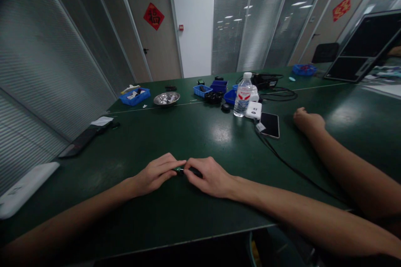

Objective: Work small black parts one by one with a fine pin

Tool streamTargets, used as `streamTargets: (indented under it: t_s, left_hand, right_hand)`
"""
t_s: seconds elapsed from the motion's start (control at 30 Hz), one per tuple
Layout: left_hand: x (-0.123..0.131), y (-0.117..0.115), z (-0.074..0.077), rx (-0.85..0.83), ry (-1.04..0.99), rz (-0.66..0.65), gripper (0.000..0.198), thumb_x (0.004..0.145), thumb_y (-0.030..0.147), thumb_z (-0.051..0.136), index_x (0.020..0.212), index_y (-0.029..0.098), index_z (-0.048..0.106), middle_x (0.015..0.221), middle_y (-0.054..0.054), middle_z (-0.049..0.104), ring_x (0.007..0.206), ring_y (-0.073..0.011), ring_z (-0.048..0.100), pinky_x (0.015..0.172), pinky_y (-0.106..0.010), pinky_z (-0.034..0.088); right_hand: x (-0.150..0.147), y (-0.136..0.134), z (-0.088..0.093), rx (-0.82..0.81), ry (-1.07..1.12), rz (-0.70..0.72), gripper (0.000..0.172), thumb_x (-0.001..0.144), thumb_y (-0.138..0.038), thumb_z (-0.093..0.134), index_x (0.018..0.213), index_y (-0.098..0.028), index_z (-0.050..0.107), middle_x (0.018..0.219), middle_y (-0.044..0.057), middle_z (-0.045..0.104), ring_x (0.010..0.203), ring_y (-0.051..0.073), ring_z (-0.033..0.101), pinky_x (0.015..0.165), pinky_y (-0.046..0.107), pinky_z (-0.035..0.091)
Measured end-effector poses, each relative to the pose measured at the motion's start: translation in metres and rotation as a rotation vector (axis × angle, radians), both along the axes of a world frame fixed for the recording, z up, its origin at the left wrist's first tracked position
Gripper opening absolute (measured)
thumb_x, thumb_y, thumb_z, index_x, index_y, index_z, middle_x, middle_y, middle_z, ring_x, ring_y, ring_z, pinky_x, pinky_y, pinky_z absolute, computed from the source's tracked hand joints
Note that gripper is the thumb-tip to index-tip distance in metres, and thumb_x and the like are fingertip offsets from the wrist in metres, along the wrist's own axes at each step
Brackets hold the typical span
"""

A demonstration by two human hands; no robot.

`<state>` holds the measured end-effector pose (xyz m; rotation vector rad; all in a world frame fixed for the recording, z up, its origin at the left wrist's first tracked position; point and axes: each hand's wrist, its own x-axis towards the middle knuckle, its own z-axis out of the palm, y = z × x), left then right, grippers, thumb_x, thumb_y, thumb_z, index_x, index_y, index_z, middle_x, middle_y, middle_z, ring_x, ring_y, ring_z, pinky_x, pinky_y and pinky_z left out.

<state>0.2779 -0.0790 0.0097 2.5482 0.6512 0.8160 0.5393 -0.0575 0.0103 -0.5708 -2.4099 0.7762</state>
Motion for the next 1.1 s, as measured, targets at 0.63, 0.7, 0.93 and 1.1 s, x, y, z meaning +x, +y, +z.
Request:
streamTargets:
  t_s: [0.63, 0.7, 0.93, 1.1]
  left_hand:
    - [0.012, -0.007, 0.001, -0.06, -0.193, 0.122, 0.033, 0.1, 0.013, 0.056, 0.129, 0.021, 0.069, 0.111, -0.009, 0.069, 0.099, -0.0178, 0.067, 0.085, -0.031, 0.055]
    - [0.012, -0.006, 0.001, -0.056, -0.184, 0.153, 0.03, 0.1, 0.014, 0.057, 0.126, 0.022, 0.071, 0.113, -0.009, 0.069, 0.1, -0.0183, 0.067, 0.086, -0.031, 0.056]
    - [0.011, -0.005, 0.003, -0.09, -0.203, 0.291, 0.027, 0.1, 0.019, 0.058, 0.121, 0.024, 0.075, 0.115, -0.008, 0.069, 0.105, -0.0196, 0.066, 0.09, -0.033, 0.056]
    - [-0.003, 0.011, 0.002, -0.17, -0.226, 0.451, 0.025, 0.1, 0.026, 0.06, 0.118, 0.025, 0.077, 0.119, -0.006, 0.072, 0.11, -0.0207, 0.067, 0.097, -0.035, 0.054]
  right_hand:
    - [0.0, 0.002, 0.003, 0.018, 0.002, -0.013, 0.018, 0.103, -0.028, 0.051, 0.105, -0.017, 0.065, 0.084, 0.001, 0.066, 0.07, 0.012, 0.06, 0.066, 0.024, 0.044]
    - [0.0, 0.004, 0.002, 0.028, -0.003, -0.021, 0.018, 0.103, -0.028, 0.051, 0.107, -0.017, 0.065, 0.085, 0.001, 0.066, 0.07, 0.012, 0.06, 0.066, 0.024, 0.044]
    - [0.003, 0.012, 0.002, 0.055, -0.06, -0.087, 0.018, 0.103, -0.029, 0.052, 0.107, -0.018, 0.066, 0.087, 0.002, 0.068, 0.069, 0.012, 0.06, 0.067, 0.025, 0.044]
    - [0.006, 0.019, 0.003, 0.062, -0.072, -0.117, 0.02, 0.103, -0.032, 0.052, 0.104, -0.017, 0.066, 0.082, 0.001, 0.067, 0.065, 0.011, 0.057, 0.062, 0.024, 0.041]
